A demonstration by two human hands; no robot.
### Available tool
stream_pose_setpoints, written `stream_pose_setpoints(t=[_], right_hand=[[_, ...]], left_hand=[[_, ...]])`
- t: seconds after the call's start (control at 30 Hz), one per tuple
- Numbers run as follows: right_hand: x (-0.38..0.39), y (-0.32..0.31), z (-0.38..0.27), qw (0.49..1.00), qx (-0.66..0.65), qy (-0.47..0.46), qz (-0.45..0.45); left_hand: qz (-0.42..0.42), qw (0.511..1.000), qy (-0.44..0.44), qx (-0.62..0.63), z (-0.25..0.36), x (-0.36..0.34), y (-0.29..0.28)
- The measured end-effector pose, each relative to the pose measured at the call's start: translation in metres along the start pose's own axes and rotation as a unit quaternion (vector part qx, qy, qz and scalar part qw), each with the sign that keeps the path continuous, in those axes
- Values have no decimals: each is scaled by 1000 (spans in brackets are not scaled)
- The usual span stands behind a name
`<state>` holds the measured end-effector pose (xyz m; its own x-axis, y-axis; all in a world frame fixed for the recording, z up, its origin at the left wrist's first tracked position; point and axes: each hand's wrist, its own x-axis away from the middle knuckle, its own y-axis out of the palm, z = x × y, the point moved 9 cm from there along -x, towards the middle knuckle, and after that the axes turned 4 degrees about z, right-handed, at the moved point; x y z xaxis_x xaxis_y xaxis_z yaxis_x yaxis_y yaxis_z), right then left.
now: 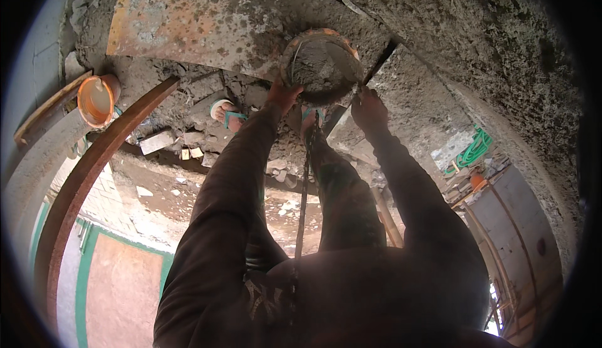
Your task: The person applies wet concrete to a wall using a trowel. They scoop the mixture from a bucket and spread it onto the rough surface of the wall.
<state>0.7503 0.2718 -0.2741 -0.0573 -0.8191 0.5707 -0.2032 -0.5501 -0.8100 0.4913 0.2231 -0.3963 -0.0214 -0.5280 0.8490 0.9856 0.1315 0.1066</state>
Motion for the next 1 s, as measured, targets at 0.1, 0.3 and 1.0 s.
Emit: stream_pose_setpoints(t=[0.1, 0.3, 1.0], right_hand=[[-27, 44, -37, 997, 15, -48, -65], [20, 29, -42, 911, 50, -404, 64], [238, -440, -447, 831, -193, -307, -422]], left_hand=[[8, 1000, -14, -20, 1, -9, 7], [69, 996, 47, 44, 55, 35, 21], [261, 922, 45, 282, 122, 522, -192]])
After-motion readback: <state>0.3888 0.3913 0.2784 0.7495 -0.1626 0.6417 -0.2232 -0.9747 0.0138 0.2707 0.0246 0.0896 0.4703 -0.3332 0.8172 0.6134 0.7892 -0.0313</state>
